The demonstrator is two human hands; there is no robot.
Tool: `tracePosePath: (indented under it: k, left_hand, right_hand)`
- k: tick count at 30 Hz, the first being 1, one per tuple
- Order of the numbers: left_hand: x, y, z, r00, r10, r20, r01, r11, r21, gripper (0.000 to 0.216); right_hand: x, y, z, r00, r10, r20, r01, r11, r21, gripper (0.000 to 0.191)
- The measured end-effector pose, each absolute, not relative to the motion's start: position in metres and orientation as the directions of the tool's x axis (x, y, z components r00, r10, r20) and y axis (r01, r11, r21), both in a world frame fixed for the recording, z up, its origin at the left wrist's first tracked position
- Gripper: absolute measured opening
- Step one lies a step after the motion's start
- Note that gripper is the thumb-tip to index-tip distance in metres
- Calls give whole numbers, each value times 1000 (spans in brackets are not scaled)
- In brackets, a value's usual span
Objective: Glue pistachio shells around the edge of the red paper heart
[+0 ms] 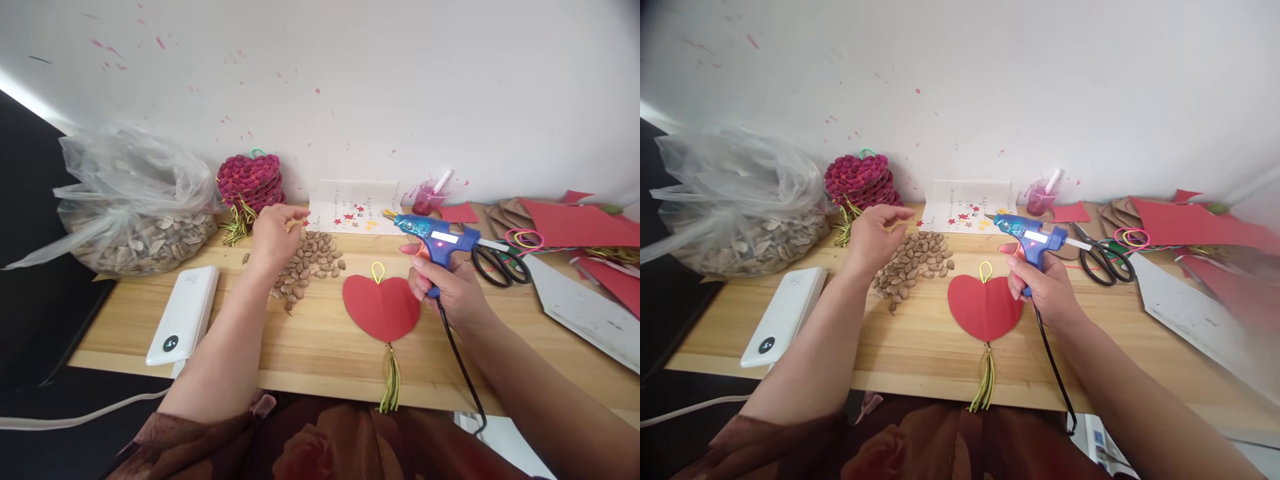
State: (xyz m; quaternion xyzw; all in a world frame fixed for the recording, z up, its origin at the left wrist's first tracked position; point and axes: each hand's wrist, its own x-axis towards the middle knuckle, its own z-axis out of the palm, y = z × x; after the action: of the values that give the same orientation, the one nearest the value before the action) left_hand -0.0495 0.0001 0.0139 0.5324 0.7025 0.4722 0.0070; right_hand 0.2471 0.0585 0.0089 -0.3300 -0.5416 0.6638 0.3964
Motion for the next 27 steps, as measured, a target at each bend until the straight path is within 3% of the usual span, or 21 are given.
tracePosePath:
  k: [3,8,22,27]
  left_hand:
    - [-53,-2,9,-330,862,384,864,112,490,15]
    - [-55,3,-6,-291,910,294,907,165,387,15]
    - [-52,6,-5,-294,934,203,914,212,345,14]
    - [-49,4,5,-278,920,277,909,159,385,14]
  right_hand:
    - [252,59,8,-456,888,-55,-126,-126,-984,21]
    - [253,58,12,-480,870,-111,-68,-163,-984,21]
    - [253,56,13,-485,867,-117,-78,-175,-981,19]
    - [254,58,13,-488,866,-107,-81,-166,-983,18]
